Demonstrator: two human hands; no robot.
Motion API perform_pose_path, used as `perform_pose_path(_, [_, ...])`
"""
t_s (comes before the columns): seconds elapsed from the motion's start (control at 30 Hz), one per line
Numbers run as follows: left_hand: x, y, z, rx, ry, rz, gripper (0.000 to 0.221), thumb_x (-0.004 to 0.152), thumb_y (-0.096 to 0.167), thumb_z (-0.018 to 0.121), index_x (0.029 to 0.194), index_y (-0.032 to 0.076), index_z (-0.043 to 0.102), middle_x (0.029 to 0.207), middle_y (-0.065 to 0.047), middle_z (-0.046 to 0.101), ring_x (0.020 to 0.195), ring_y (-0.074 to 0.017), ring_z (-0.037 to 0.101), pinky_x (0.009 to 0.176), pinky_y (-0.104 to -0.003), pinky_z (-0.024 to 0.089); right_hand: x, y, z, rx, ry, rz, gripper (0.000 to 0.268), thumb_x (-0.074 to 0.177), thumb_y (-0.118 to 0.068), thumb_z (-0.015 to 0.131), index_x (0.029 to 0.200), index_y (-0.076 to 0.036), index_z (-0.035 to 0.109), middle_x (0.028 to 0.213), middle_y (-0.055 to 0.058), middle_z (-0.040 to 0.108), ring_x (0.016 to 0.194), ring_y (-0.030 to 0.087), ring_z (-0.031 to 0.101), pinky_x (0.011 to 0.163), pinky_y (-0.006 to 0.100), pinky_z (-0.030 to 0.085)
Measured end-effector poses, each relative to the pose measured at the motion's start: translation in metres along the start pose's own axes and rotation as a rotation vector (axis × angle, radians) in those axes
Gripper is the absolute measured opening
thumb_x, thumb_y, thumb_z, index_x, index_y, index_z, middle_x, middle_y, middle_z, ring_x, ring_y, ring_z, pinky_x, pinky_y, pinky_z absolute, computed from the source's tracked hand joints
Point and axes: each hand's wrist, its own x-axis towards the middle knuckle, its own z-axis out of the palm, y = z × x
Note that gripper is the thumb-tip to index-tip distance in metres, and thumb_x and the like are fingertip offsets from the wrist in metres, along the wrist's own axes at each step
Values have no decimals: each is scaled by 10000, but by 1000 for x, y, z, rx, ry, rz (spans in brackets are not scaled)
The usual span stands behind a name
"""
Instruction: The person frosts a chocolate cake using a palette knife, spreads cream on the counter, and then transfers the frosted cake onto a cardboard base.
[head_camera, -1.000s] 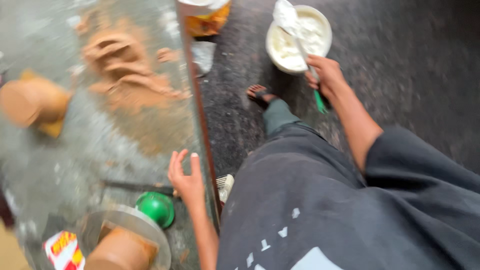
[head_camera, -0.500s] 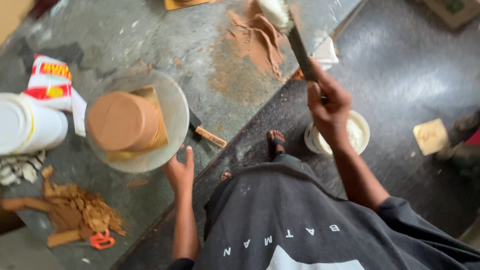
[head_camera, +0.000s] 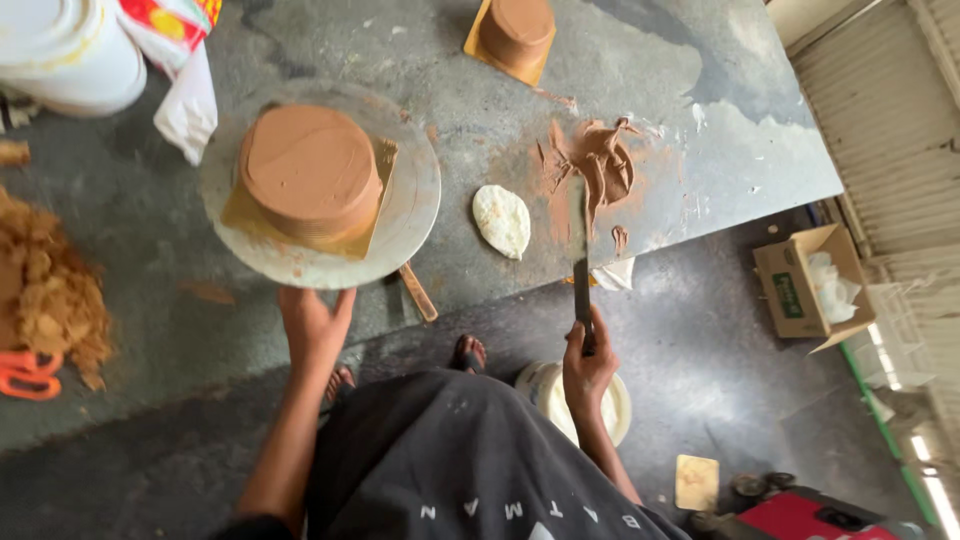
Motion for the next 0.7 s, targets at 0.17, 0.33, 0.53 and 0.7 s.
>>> perform_pose_path(0.17, [22, -40, 58, 33, -297, -196, 359, 906, 252, 783, 1201, 72, 684, 1199, -156, 711, 1184, -395, 632, 1054, -520, 468, 27, 4, -7, 316, -107, 44, 411, 1019, -79, 578, 1429, -57, 555, 810, 42, 693, 551, 43, 482, 476, 240, 383])
perform_pose_path(0.33, [50, -59, 102, 129, -433, -385, 388, 912, 269, 785, 1221, 64, 671, 1212, -170, 694, 1182, -403, 612, 1038, -521, 463, 22, 22, -10, 222, -214, -29, 375, 1029, -70, 544, 1404, -48, 548, 799, 36, 703, 544, 34, 486, 467, 229, 377])
perform_pose_path(0.53, [103, -81, 90, 183, -409, -459, 424, 918, 289, 787, 1246, 55, 655, 1227, -186, 674, 1180, -412, 587, 1019, -522, 456, -12, 26, 15, 349, -221, 25, 377, 1034, -66, 559, 1409, -26, 558, 791, 57, 705, 560, 35, 465, 497, 224, 354])
perform_pose_path(0.7, [156, -80, 85, 170, -364, -442, 454, 923, 305, 789, 1266, 47, 642, 1239, -200, 657, 1178, -420, 567, 1003, -523, 451, -7, -14, 28, 374, -160, 209, 397, 1004, -73, 549, 1399, -42, 522, 774, 66, 701, 513, 57, 517, 443, 250, 415])
